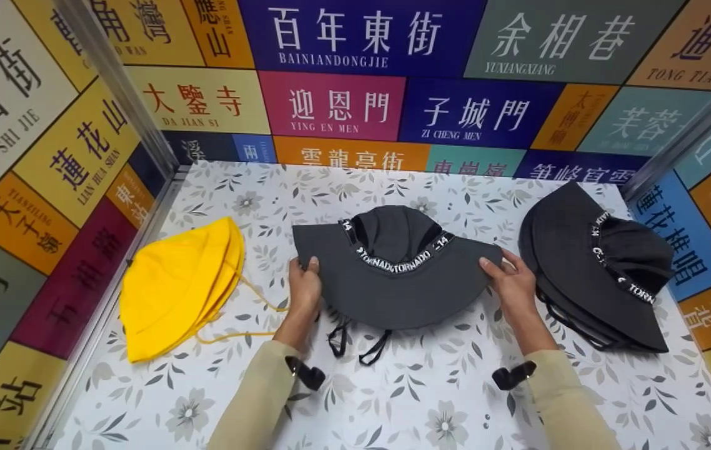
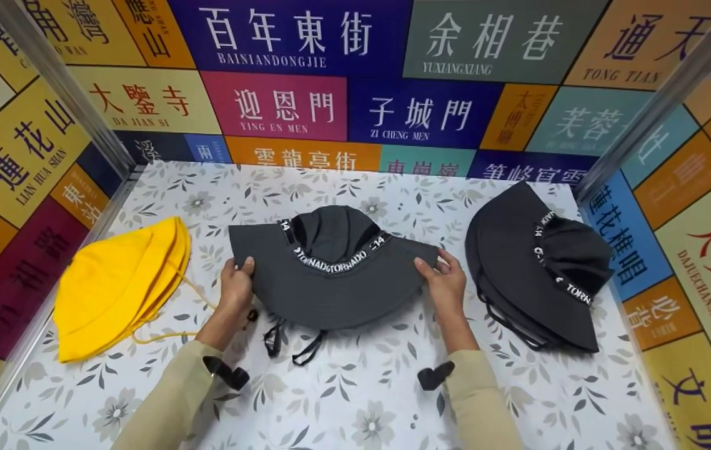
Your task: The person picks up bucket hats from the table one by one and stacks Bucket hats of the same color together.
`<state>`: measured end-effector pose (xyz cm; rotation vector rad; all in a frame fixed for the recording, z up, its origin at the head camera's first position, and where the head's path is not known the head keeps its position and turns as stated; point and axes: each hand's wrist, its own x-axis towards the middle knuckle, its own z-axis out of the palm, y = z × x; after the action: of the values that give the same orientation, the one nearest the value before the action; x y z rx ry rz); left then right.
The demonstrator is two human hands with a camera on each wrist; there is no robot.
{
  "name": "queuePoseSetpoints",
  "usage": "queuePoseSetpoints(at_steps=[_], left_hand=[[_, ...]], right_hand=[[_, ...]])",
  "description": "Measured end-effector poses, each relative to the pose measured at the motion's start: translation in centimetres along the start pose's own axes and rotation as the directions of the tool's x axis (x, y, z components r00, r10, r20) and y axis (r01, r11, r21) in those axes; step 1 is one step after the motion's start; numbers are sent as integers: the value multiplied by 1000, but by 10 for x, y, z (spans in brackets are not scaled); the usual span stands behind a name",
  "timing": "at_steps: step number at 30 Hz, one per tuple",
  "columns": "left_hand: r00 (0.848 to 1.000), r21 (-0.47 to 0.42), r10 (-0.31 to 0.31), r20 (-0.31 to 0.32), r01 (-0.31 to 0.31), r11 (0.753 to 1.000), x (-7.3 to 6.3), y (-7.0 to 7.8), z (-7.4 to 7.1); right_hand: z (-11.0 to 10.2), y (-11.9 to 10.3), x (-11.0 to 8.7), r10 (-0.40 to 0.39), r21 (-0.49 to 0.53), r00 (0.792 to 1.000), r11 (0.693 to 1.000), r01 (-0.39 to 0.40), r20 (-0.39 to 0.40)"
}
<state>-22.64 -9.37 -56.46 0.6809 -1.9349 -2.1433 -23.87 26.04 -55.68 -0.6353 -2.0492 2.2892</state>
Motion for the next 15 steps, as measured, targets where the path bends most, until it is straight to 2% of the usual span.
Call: queuePoseSetpoints(at_steps=[2, 5, 9, 15], left_hand=[[1000, -1, -3, 4, 3, 1000, 6, 0, 2], [1000, 54, -17, 4, 16, 998, 15, 0, 3], [999, 139, -45, 3, 44, 989, 25, 1, 4], [996, 244, -84, -44, 92, 965, 33, -2, 4]], right_hand=[[5, 0, 6, 9, -29, 1000, 1000, -10, -26], [10, -1, 16, 13, -50, 999, 999, -15, -37], [15, -4, 26, 15, -16, 1000, 1000, -16, -21], [17, -5, 35, 62, -15, 998, 998, -62, -27]])
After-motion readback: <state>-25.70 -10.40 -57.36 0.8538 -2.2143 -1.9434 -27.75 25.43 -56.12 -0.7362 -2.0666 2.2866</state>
